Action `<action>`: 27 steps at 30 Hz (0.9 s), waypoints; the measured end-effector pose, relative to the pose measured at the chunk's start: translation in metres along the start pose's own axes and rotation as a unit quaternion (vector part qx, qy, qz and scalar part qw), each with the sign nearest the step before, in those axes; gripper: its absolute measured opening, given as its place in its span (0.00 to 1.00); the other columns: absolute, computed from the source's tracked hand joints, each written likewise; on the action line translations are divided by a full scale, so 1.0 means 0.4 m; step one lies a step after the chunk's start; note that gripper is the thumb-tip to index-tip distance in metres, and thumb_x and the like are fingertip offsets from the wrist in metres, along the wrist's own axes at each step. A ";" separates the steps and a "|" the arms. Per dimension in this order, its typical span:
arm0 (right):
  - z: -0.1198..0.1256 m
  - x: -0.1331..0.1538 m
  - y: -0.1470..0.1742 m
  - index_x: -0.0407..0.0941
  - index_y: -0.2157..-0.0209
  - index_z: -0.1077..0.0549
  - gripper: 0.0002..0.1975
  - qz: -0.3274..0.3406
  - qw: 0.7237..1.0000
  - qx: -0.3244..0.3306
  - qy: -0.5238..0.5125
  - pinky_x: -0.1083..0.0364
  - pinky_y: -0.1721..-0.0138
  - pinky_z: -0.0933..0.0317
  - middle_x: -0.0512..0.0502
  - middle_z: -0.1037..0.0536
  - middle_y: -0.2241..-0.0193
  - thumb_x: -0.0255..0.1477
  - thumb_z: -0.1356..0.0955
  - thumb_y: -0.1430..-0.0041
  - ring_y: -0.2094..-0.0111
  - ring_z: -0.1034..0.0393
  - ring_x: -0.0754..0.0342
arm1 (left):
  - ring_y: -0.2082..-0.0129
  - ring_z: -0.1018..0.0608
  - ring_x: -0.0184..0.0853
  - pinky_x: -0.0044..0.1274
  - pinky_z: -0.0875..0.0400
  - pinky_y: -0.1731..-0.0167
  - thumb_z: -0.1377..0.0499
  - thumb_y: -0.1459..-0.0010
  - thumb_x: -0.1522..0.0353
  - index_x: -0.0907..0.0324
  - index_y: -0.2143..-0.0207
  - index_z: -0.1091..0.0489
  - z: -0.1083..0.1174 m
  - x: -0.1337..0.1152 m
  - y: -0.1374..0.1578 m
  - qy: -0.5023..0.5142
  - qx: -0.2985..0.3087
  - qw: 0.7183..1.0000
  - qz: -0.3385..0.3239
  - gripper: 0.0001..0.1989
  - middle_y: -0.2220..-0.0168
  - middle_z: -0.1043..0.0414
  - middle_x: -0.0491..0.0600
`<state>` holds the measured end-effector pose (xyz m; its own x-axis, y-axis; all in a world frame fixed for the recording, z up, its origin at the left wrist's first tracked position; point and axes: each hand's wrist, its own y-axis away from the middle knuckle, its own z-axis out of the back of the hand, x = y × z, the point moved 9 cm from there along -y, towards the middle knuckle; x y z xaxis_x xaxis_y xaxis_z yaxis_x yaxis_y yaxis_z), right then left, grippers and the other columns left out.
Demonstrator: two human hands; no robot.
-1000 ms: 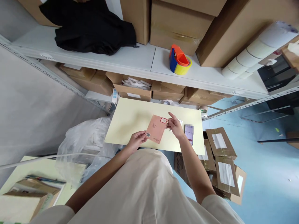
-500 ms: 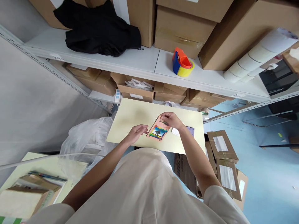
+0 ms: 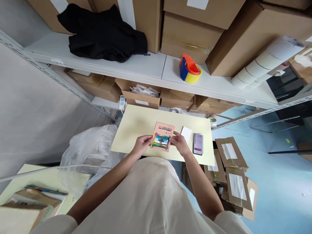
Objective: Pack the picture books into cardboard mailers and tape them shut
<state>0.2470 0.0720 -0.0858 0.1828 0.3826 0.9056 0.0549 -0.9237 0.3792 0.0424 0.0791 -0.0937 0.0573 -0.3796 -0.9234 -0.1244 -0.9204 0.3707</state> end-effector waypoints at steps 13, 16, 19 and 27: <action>-0.069 -0.058 -0.011 0.47 0.57 0.25 0.25 -0.012 0.999 -0.043 0.015 0.48 0.65 0.27 0.45 0.22 0.63 0.49 0.29 0.52 0.66 0.26 0.50 | 0.63 0.21 0.38 0.26 0.27 0.62 0.36 0.52 0.63 0.59 0.53 0.25 0.036 0.012 -0.025 -0.033 0.014 0.999 -0.022 0.22 0.60 0.22 0.50; -0.095 -0.071 -0.032 0.48 0.59 0.25 0.24 -0.017 0.999 -0.046 0.022 0.49 0.65 0.27 0.45 0.23 0.62 0.49 0.30 0.52 0.65 0.26 0.50 | 0.63 0.22 0.37 0.26 0.26 0.63 0.35 0.53 0.65 0.57 0.52 0.26 0.068 0.024 -0.032 -0.046 -0.001 0.999 -0.021 0.23 0.58 0.24 0.51; -0.134 -0.084 -0.065 0.48 0.59 0.26 0.23 -0.024 0.998 -0.042 0.032 0.50 0.65 0.28 0.44 0.23 0.61 0.49 0.31 0.50 0.65 0.27 0.51 | 0.65 0.23 0.34 0.25 0.26 0.66 0.36 0.53 0.67 0.56 0.52 0.26 0.127 0.040 -0.047 -0.076 -0.047 0.995 -0.035 0.22 0.57 0.28 0.52; -0.290 -0.167 -0.285 0.45 0.63 0.25 0.20 -0.056 0.995 -0.021 0.079 0.52 0.67 0.29 0.49 0.26 0.70 0.45 0.30 0.53 0.70 0.29 0.55 | 0.70 0.26 0.30 0.22 0.26 0.69 0.43 0.49 0.76 0.57 0.52 0.27 0.330 0.085 -0.210 -0.221 -0.118 0.965 -0.071 0.20 0.63 0.32 0.49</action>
<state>0.1146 0.1541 -0.1674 0.0207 0.4838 0.8749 0.0240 -0.8751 0.4833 -0.0760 0.1558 -0.1694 -0.3778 -0.2187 -0.8997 0.0860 -0.9758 0.2010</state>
